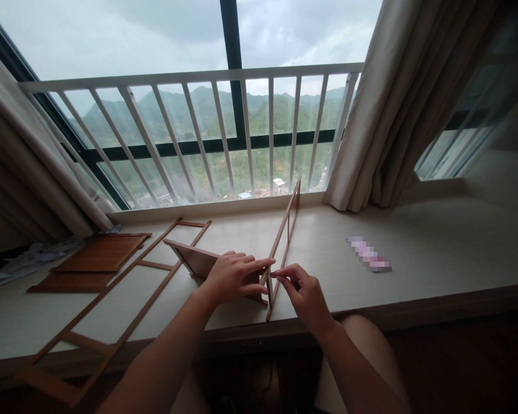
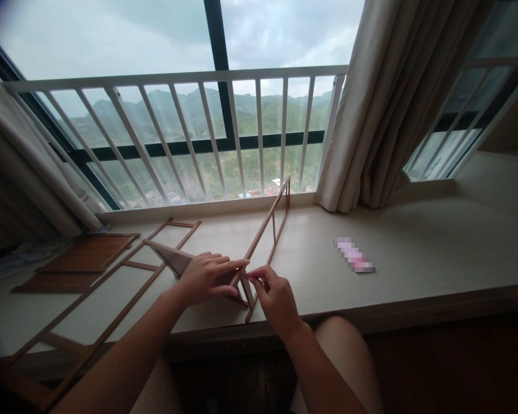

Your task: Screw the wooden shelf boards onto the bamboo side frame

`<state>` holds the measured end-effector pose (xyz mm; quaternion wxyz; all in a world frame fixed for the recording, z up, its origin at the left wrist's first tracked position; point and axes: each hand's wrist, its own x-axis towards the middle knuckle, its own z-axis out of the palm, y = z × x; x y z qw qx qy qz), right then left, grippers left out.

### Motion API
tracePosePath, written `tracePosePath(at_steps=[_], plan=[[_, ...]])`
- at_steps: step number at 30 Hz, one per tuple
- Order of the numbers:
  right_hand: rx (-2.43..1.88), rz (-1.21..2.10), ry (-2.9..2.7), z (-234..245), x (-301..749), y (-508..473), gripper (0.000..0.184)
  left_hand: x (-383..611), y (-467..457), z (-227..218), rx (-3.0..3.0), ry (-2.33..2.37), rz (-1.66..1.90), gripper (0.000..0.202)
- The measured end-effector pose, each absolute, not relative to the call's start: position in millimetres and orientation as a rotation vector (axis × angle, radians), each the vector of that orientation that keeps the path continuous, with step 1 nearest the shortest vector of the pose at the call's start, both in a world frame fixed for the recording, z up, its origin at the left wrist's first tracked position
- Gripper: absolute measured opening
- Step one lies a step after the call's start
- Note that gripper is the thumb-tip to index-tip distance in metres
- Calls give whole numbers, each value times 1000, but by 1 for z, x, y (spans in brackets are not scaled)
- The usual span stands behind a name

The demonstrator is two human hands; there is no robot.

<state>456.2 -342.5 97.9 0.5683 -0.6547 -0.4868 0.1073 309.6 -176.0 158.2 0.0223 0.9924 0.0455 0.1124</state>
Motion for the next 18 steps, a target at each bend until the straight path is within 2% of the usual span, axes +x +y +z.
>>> tracePosePath(at_steps=[5, 18], plan=[[-1501, 188, -1103, 98, 449, -333, 14, 310, -176, 159, 3068, 138, 348, 70], [-1325, 481, -1018, 90, 448, -326, 15, 310, -176, 159, 3074, 134, 350, 72]])
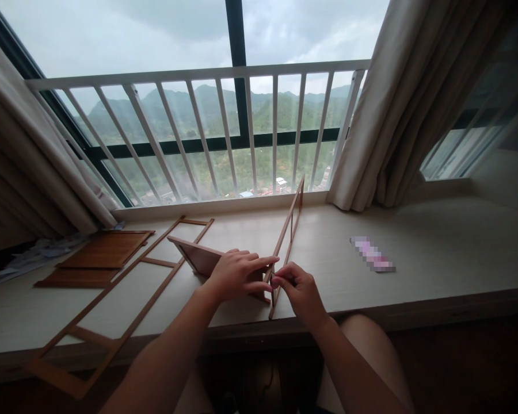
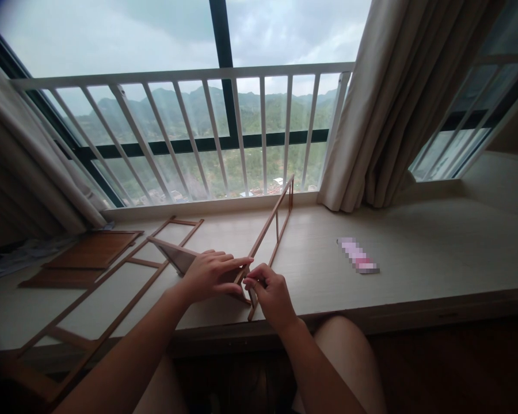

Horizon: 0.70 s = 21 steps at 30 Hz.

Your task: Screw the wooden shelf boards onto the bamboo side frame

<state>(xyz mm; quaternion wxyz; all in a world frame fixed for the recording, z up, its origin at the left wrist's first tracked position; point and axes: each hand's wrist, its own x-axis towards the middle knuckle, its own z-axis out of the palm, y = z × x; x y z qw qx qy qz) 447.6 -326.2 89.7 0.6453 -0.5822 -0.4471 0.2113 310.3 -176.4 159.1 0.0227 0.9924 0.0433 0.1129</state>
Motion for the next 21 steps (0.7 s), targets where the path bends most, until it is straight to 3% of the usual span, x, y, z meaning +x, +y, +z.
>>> tracePosePath(at_steps=[10, 21], plan=[[-1058, 708, -865, 85, 450, -316, 22, 311, -176, 160, 3072, 142, 347, 70], [-988, 728, -811, 81, 443, -311, 23, 312, -177, 160, 3041, 177, 340, 70]])
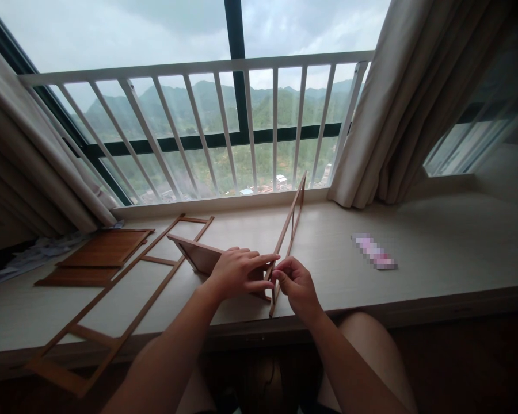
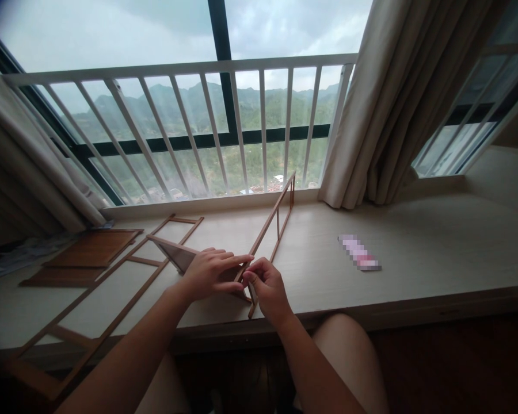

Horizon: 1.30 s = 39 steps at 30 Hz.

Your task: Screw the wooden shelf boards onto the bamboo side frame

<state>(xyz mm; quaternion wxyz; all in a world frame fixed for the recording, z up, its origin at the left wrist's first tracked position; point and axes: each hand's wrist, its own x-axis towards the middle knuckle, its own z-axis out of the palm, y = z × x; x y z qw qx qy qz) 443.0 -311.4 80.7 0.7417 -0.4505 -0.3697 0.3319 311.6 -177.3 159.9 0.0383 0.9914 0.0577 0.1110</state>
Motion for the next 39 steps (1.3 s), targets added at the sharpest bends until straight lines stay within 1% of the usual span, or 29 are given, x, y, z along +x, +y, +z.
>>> tracePosePath(at_steps=[11, 19, 33, 39], plan=[[-944, 799, -708, 77, 442, -302, 31, 310, -177, 160, 3050, 169, 357, 69], [-985, 725, -613, 78, 435, -301, 37, 311, -176, 157, 3045, 179, 348, 69], [-1151, 551, -665, 90, 433, -305, 37, 313, -176, 159, 3054, 195, 322, 68], [-1193, 521, -666, 87, 428, -307, 39, 313, -178, 159, 3043, 205, 321, 63]])
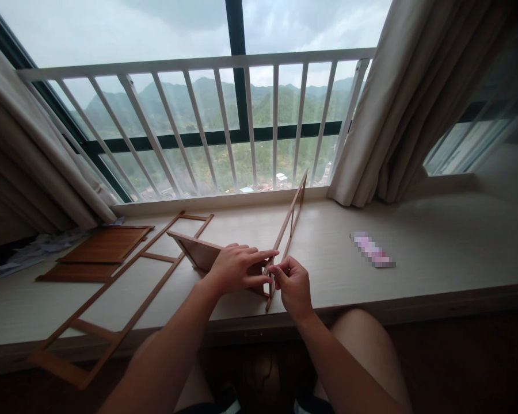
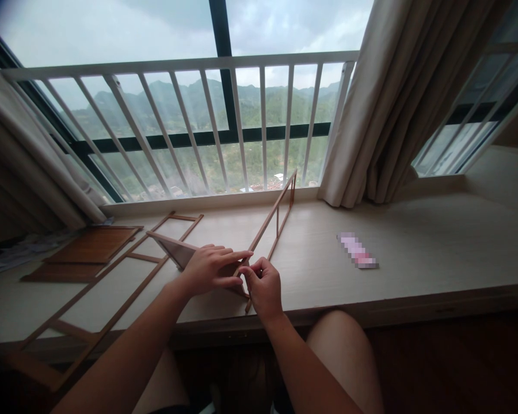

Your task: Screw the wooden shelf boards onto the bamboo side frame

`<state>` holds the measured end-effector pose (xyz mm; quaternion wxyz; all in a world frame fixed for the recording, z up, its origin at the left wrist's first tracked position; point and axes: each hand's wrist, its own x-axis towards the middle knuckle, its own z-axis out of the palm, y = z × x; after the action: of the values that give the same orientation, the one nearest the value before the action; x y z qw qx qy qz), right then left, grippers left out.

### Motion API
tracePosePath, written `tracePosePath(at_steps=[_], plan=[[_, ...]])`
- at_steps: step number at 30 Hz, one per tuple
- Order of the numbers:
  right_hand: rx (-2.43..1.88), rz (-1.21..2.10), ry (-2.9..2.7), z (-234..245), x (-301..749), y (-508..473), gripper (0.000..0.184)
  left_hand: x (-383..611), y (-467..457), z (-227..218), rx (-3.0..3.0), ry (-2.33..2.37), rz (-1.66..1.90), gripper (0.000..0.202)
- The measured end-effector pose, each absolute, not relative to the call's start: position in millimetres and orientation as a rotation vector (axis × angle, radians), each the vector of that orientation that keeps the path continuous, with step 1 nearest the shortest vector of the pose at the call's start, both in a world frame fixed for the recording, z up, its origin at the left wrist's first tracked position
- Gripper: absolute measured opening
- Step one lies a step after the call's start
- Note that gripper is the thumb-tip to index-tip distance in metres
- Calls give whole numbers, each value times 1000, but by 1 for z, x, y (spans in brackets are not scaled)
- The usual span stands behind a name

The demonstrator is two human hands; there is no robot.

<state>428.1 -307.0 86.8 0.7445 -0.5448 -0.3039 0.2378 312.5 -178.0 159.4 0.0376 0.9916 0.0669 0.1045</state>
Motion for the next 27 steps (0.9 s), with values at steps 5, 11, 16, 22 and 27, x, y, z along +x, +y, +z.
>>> tracePosePath(at_steps=[5, 11, 16, 22, 27], plan=[[-1150, 532, -634, 85, 430, -302, 42, 313, -178, 160, 3040, 202, 336, 64], [-1039, 618, -608, 78, 432, -297, 44, 313, -178, 161, 3030, 201, 330, 61], [-1012, 622, -613, 79, 429, -297, 45, 314, -179, 161, 3026, 216, 337, 58], [-1081, 556, -646, 82, 428, -298, 42, 314, -178, 163, 3017, 206, 343, 59], [-1066, 581, -634, 79, 429, -294, 45, 313, -180, 164, 3019, 182, 334, 60]])
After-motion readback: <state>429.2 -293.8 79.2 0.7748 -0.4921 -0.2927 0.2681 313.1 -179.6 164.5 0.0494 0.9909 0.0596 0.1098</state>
